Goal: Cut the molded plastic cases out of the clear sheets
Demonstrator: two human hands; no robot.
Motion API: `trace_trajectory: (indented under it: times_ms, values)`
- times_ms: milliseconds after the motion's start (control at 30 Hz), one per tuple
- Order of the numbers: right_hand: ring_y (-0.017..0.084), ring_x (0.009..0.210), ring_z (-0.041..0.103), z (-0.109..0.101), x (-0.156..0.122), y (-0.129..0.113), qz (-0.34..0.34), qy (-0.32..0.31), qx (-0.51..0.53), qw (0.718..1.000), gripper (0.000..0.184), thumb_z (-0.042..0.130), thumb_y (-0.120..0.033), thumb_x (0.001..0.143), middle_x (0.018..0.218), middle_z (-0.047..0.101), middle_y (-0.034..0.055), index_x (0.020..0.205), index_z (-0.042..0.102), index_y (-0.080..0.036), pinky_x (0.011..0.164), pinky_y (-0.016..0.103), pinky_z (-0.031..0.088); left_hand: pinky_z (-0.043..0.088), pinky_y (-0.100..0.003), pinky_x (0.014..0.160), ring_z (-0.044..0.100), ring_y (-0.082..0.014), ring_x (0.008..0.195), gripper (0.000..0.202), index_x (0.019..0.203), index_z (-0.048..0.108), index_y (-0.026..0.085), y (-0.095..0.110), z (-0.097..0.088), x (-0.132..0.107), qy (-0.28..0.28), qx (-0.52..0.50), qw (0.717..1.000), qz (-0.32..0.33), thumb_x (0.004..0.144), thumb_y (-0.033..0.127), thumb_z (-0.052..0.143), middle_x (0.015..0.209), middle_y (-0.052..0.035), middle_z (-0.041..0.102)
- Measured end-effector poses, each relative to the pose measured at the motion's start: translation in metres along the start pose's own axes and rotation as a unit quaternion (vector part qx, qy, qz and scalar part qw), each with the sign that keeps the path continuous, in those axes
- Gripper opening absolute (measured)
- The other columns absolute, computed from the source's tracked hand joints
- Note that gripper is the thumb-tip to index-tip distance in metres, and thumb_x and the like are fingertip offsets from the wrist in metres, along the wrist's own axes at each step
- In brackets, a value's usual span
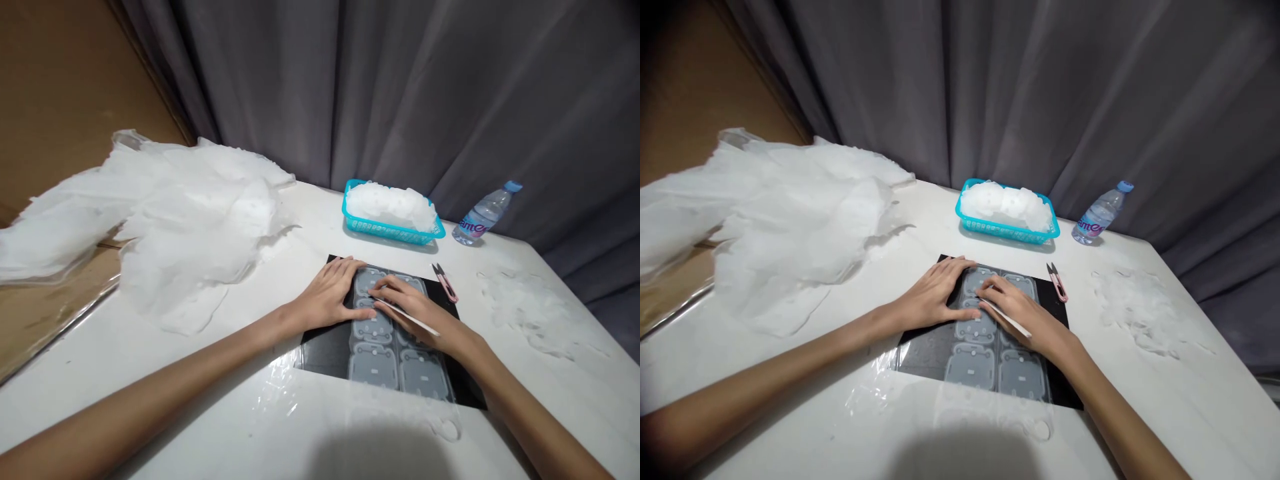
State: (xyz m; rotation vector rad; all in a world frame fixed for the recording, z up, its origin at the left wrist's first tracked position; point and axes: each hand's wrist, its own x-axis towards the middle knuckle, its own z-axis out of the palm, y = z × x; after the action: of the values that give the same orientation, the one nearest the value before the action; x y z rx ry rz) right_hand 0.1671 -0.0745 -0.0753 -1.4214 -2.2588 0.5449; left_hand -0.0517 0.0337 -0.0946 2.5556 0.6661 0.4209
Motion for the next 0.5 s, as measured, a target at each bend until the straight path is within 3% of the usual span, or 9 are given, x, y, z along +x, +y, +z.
trace_trajectory:
  times_ms: [133, 200, 267, 333, 433, 500]
  values:
    - [0.022, 0.096, 0.066, -0.014, 0.019, 0.008, -0.037, -0.019, 0.006, 0.999, 0.025, 0.044, -0.028, 0.109, 0.105, 0.066, 0.0087, 0.105, 0.068, -0.020, 0.088, 0.036, 0.054, 0.020, -0.058, 0.128, 0.029, -0.0413, 0.155, 0.103, 0.159, 0.030, 0.014, -0.003, 0.003, 0.003, -0.023, -0.019, 0.999, -0.021, 0.085, 0.076, 0.065, 0.165, -0.0227, 0.037]
    - [0.021, 0.089, 0.065, -0.016, 0.026, 0.021, 0.005, 0.079, 0.018, 0.997, 0.026, 0.047, -0.030, 0.108, 0.096, 0.067, 0.0069, 0.097, 0.068, -0.020, 0.084, 0.035, 0.053, 0.017, -0.059, 0.129, 0.026, -0.0425, 0.156, 0.105, 0.160, 0.030, 0.013, -0.005, 0.005, 0.004, -0.028, -0.025, 0.999, -0.027, 0.084, 0.078, 0.063, 0.166, -0.0237, 0.035]
    - [0.022, 0.084, 0.065, -0.017, 0.026, 0.036, 0.084, 0.228, 0.027, 0.970, 0.026, 0.048, -0.033, 0.106, 0.092, 0.067, 0.0061, 0.096, 0.068, -0.020, 0.082, 0.036, 0.052, 0.017, -0.058, 0.129, 0.025, -0.0426, 0.156, 0.105, 0.159, 0.031, 0.012, -0.006, 0.006, 0.004, -0.028, -0.027, 0.999, -0.027, 0.084, 0.079, 0.062, 0.166, -0.0239, 0.035]
    - [0.023, 0.082, 0.065, -0.017, 0.023, 0.045, 0.137, 0.314, 0.029, 0.939, 0.026, 0.049, -0.037, 0.105, 0.093, 0.068, 0.0062, 0.099, 0.069, -0.021, 0.080, 0.037, 0.051, 0.018, -0.057, 0.129, 0.026, -0.0416, 0.156, 0.104, 0.159, 0.031, 0.013, -0.007, 0.006, 0.003, -0.026, -0.028, 0.999, -0.019, 0.085, 0.079, 0.061, 0.165, -0.0230, 0.036]
    - [0.023, 0.092, 0.067, -0.022, 0.014, 0.040, 0.129, 0.287, 0.053, 0.948, 0.024, 0.054, -0.039, 0.103, 0.103, 0.070, 0.0065, 0.106, 0.071, -0.022, 0.084, 0.036, 0.051, 0.022, -0.058, 0.127, 0.030, -0.0419, 0.154, 0.100, 0.157, 0.035, 0.016, -0.007, 0.004, 0.001, -0.007, -0.038, 0.999, -0.012, 0.084, 0.078, 0.064, 0.164, -0.0216, 0.037]
    - [0.023, 0.100, 0.066, -0.028, 0.011, 0.026, 0.111, 0.246, 0.086, 0.959, 0.022, 0.056, -0.038, 0.102, 0.108, 0.071, 0.0058, 0.107, 0.072, -0.023, 0.088, 0.036, 0.050, 0.031, -0.057, 0.122, 0.038, -0.0413, 0.148, 0.089, 0.148, 0.045, 0.018, -0.005, 0.002, 0.000, 0.017, -0.056, 0.998, -0.014, 0.083, 0.075, 0.069, 0.158, -0.0199, 0.044]
